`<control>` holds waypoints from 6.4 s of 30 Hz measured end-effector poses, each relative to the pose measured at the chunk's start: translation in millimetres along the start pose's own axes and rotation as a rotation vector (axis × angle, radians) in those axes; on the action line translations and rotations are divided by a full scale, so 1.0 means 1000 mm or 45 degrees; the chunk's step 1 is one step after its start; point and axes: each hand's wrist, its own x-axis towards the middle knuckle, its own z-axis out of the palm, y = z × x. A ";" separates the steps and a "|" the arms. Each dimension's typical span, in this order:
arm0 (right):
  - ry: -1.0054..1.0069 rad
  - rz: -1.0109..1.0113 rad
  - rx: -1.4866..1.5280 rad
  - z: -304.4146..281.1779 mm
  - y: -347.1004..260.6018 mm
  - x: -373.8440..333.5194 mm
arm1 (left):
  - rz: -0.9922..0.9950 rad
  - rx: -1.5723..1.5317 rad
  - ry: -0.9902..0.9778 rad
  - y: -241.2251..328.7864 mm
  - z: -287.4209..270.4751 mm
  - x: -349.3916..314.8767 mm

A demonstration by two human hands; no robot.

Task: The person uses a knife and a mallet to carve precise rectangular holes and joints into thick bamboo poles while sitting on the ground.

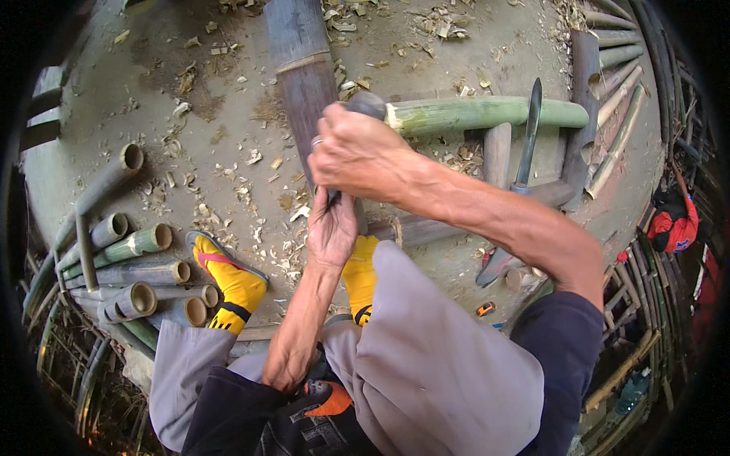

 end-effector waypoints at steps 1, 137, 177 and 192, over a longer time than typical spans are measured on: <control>0.091 0.135 0.213 0.010 -0.004 -0.013 | 0.018 0.169 -0.003 0.002 0.001 0.000; 1.002 1.020 1.843 0.022 -0.087 0.057 | -0.089 4.561 -0.874 0.096 0.200 0.029; -0.074 0.169 1.615 0.027 -0.131 0.026 | -0.358 3.780 0.106 0.116 0.035 -0.104; -0.079 -0.509 1.381 0.050 -0.117 0.022 | -0.395 3.063 0.912 0.051 0.028 -0.113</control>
